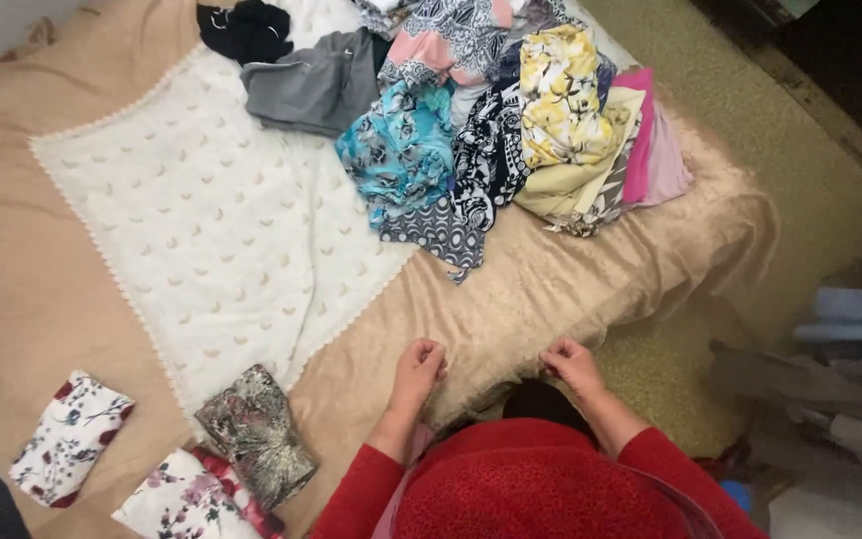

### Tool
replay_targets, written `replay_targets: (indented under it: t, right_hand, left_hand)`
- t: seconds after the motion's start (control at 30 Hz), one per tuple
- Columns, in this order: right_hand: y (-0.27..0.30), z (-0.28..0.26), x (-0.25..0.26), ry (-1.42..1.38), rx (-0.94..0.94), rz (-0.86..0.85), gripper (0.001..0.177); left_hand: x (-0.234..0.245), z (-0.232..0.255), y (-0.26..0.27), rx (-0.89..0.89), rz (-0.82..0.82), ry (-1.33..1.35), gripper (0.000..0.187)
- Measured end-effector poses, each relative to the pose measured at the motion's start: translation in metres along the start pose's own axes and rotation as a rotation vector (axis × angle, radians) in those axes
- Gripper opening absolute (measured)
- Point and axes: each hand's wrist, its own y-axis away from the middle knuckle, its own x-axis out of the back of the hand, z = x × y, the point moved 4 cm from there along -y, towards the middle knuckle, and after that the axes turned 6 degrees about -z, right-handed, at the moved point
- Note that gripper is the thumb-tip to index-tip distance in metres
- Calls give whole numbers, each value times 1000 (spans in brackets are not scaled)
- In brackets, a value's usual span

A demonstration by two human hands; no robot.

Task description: The person folds several patterned garments one by one on a bed, smoothing and aligning each piece before placing it in a neat stack. The items include floral and abstract-patterned tops or scarves, handled by hand without tools.

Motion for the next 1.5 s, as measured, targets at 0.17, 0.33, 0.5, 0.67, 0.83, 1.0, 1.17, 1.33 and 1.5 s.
replay_targets:
  t: [0.17,0.33,0.5,0.67,0.83,1.0,1.17,1.33,1.5]
  right_hand:
    - [-53,-42,7,159,-37,14,20]
    - [-138,-119,20,375,-114,89,22]
    - [-235,-248,32,214,33,163,16]
    - [-282,-338,19,-337,-139,234,37]
    - [-461,-231,73,-380,-302,145,39]
    - [-470,-236,89,-335,-179,410,20]
    - [-338,-348,19,57,481,39,23]
    - [-209,-355,-45,817,846,-234,24]
    - [-111,-251,-84,1390,810,-768,9]
  left_hand:
    - [-10,-3,-37,60,59,-10,12]
    - [-44,6,-48,77,143,3,11]
    - [-82,-12,-95,83,162,120,7]
    - [-103,-16,-104,106,213,174,8]
    - [-105,-7,-97,125,275,203,7]
    - [-95,-10,-98,105,313,232,8]
    - [-85,-16,-99,92,268,217,8]
    - [-77,-23,-99,79,232,222,9]
    - [-60,-31,-83,154,201,143,13]
